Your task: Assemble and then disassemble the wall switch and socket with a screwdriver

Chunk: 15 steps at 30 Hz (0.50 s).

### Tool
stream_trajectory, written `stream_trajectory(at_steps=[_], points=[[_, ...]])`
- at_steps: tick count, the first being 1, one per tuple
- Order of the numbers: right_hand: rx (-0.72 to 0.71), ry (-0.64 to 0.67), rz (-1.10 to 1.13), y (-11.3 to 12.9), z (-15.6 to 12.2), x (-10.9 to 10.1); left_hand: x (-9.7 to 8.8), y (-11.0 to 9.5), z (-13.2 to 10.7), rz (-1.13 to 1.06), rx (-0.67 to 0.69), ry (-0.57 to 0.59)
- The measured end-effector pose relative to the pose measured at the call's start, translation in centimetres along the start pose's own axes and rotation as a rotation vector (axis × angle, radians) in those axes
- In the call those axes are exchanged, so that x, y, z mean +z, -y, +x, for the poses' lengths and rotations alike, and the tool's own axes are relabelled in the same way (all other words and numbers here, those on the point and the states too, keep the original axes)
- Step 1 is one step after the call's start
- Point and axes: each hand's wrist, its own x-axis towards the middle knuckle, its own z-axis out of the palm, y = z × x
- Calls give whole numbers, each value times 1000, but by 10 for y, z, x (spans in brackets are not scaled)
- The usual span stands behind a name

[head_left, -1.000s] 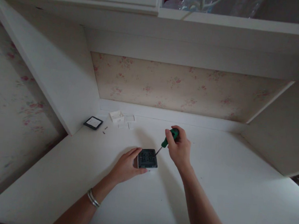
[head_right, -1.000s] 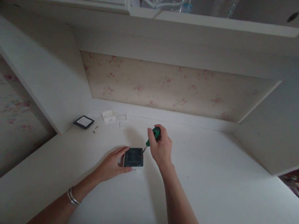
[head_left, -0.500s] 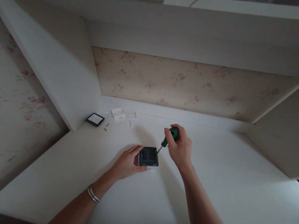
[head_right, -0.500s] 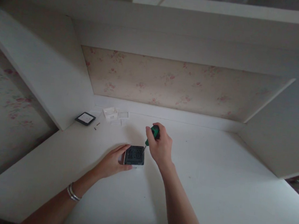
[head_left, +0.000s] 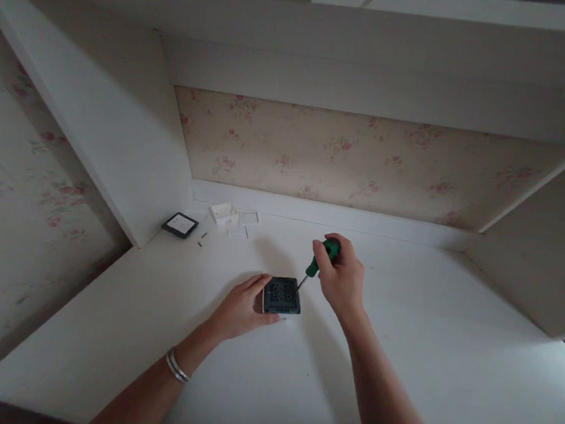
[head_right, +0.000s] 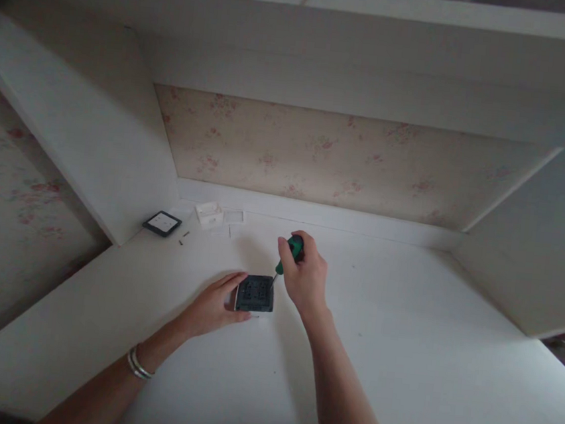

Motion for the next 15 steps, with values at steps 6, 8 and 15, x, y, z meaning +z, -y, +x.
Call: stream_trajectory(at_steps=[6, 8, 15], points=[[8, -8, -8, 0, 0, 0, 1, 2, 0, 17, 12, 1], [26, -29, -11, -1, 1, 1, 1, 2, 0, 23, 16, -3], [69, -69, -14, -3, 2, 0, 1, 3, 0, 24, 18, -2]])
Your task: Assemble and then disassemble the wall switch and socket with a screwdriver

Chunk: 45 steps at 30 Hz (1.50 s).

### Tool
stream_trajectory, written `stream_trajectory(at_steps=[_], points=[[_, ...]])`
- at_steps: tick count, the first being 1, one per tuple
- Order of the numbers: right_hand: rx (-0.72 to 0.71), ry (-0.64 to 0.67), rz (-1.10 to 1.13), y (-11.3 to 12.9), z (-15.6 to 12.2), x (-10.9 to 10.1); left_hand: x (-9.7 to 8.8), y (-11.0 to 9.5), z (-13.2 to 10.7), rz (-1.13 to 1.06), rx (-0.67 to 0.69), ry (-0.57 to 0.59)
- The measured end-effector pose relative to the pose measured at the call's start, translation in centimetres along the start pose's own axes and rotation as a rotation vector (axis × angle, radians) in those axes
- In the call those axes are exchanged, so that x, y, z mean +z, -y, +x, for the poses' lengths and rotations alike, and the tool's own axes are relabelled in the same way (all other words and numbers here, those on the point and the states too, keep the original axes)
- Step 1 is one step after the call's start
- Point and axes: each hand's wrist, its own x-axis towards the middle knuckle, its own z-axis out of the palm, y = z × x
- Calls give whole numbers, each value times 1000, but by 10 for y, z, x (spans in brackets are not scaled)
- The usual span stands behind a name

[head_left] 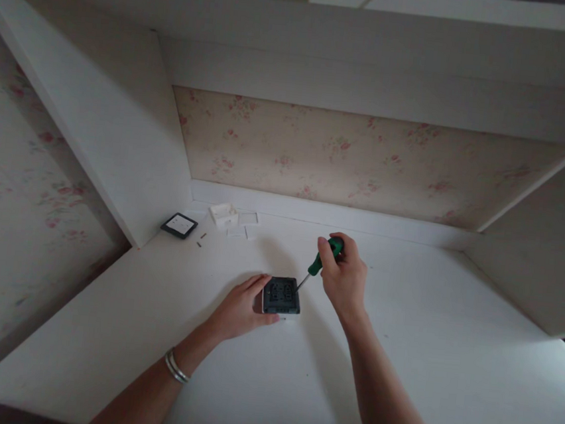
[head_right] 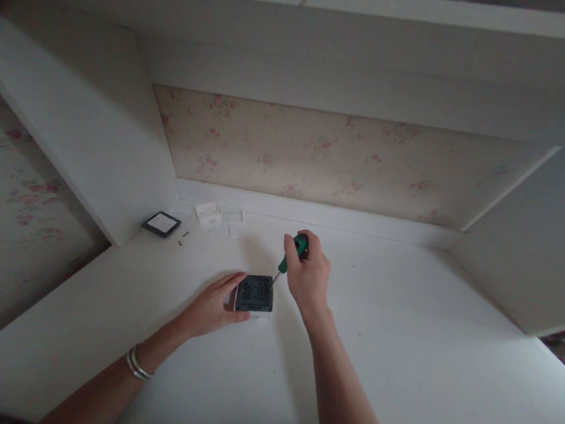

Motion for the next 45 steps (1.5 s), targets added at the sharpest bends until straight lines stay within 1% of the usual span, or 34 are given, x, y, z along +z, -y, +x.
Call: stream_trajectory(at_steps=[6, 15, 21, 34, 39, 42, 45], points=[[9, -1, -12, 3, -1, -2, 1, 0, 0, 18, -9, 16], [9, 18, 3, 1, -1, -2, 2, 0, 0, 23, 8, -2], [1, -4, -8, 1, -1, -4, 1, -1, 0, 29, -1, 9], [-35, 40, 2, 7, -2, -3, 0, -3, 1, 2, -5, 6], [-44, 61, -11, 9, -2, -4, -1, -7, 1, -14, -10, 2], [-74, 67, -41, 8, -2, -3, -4, -10, 1, -18, -7, 7], [-140, 95, -84, 9, -3, -3, -5, -12, 2, -20, 0, 5]])
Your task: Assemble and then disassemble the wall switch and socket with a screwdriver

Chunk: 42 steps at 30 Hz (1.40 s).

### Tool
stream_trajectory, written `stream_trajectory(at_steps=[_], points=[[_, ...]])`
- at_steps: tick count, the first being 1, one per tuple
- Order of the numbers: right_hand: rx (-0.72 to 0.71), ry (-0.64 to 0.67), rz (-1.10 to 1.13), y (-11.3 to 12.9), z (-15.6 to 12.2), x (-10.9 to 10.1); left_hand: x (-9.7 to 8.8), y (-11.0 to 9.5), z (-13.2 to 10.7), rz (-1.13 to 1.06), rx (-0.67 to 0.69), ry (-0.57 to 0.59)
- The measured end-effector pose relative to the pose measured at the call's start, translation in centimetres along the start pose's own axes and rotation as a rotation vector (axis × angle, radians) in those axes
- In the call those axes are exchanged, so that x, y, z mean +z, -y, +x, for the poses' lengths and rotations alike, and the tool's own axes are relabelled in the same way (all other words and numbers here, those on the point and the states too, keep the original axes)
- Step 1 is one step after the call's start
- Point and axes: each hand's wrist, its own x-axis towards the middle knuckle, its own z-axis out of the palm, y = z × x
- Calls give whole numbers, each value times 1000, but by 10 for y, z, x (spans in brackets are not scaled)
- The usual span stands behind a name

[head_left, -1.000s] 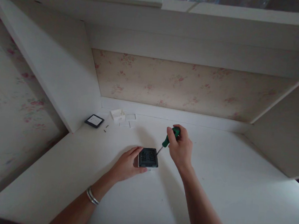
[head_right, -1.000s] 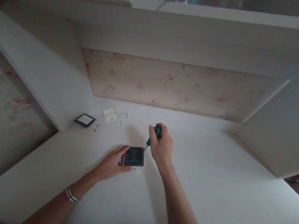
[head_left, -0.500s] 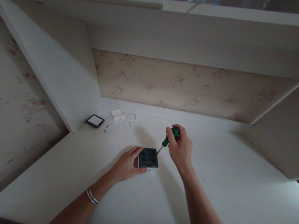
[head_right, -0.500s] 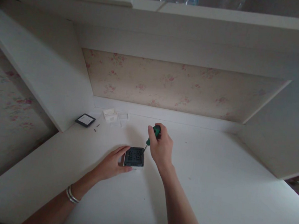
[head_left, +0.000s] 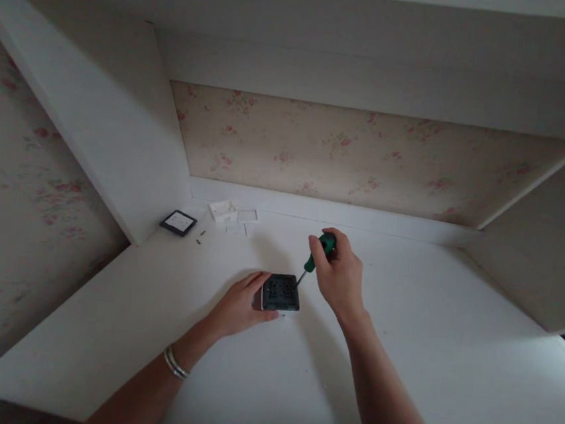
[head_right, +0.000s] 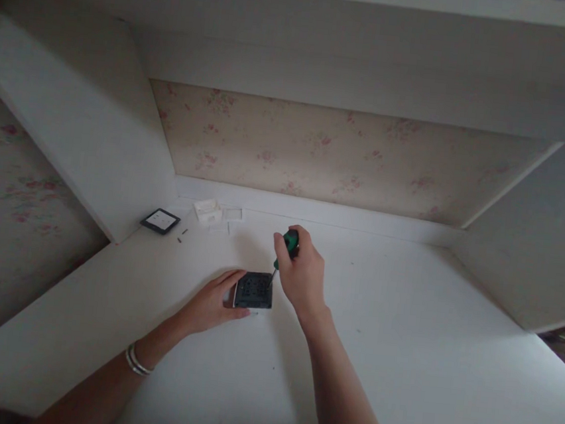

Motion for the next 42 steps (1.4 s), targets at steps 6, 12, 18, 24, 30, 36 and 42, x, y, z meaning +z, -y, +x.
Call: stream_trajectory(at_steps=[6, 12, 18, 24, 30, 36, 42], points=[[-215, 129, -69, 16, -5, -5, 2, 3, 0, 6, 5, 0], [-211, 122, -189, 18, -8, -4, 2, 1, 1, -9, 5, 1], [-156, 112, -107, 9, -6, -1, 1, 0, 0, -31, -33, 1], [-99, 202, 5, 6, -2, -5, -1, 0, 0, -68, -36, -9], [-92, 319, 167, -2, 2, -7, -1, 2, 1, -77, -51, 4], [-41, 164, 34, -7, 7, -9, -2, 5, 0, -89, -32, 9], [-83, 139, -147, 12, -2, -12, -2, 4, 0, -67, -18, 2]])
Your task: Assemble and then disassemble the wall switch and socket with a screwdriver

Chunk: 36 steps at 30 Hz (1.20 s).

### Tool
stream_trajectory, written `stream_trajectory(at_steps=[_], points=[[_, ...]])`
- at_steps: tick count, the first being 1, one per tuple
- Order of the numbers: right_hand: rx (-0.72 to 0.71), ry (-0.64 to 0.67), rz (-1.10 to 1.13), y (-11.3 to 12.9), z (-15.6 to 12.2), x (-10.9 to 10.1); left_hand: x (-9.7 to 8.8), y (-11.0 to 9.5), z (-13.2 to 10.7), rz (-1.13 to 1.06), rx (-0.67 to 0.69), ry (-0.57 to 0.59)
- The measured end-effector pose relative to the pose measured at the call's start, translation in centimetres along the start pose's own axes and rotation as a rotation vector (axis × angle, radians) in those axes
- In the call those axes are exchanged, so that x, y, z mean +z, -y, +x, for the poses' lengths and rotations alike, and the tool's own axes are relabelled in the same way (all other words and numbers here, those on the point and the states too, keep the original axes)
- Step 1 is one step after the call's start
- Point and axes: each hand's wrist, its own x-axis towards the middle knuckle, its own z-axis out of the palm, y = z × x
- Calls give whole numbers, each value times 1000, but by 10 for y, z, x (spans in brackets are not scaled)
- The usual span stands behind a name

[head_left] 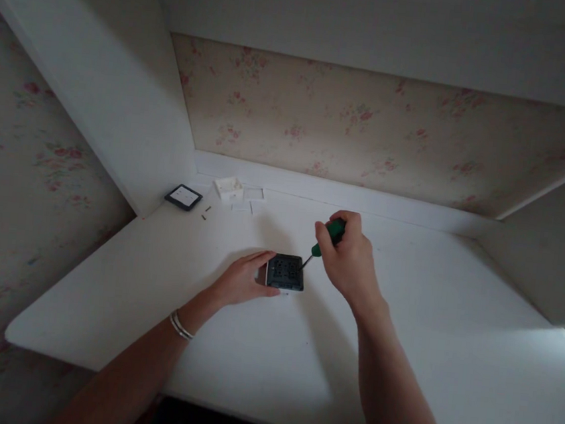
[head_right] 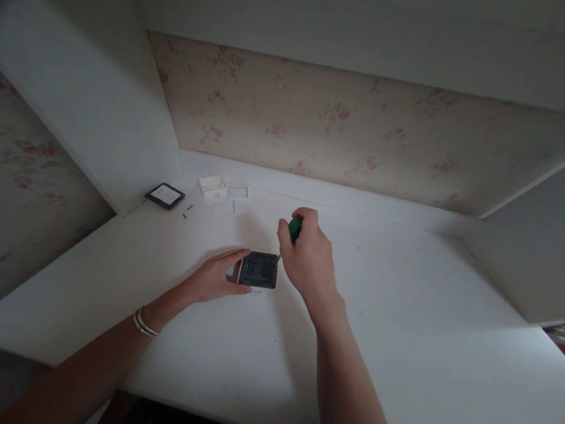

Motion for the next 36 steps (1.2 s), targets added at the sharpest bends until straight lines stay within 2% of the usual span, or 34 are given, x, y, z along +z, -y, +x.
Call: stream_trajectory(at_steps=[3, 5, 11, 16, 18, 22, 25, 29, 36], points=[[-44, 122, 94, 7, -3, -2, -1, -2, 0, -3, 15, 10], [-47, 153, 143, 7, -3, -3, -2, -3, 0, -5, 28, 18], [-21, 201, 405, -11, 2, -4, -3, 2, -1, -38, 41, 20], [-93, 356, 646, -18, 6, -5, -2, 8, -1, -38, 32, 36], [-82, 327, 569, -17, 7, -5, -1, 8, 0, -35, 39, 45], [-36, 30, 58, -6, 6, -7, -1, 8, 0, 35, 74, 46], [-58, -113, -176, 3, 4, -10, -1, 7, 0, 75, 102, 41], [-95, -86, -222, 7, 1, -12, -1, 7, 0, 78, 129, 45], [-202, 115, -16, 8, 1, -16, -2, 8, 1, 34, 141, 60]])
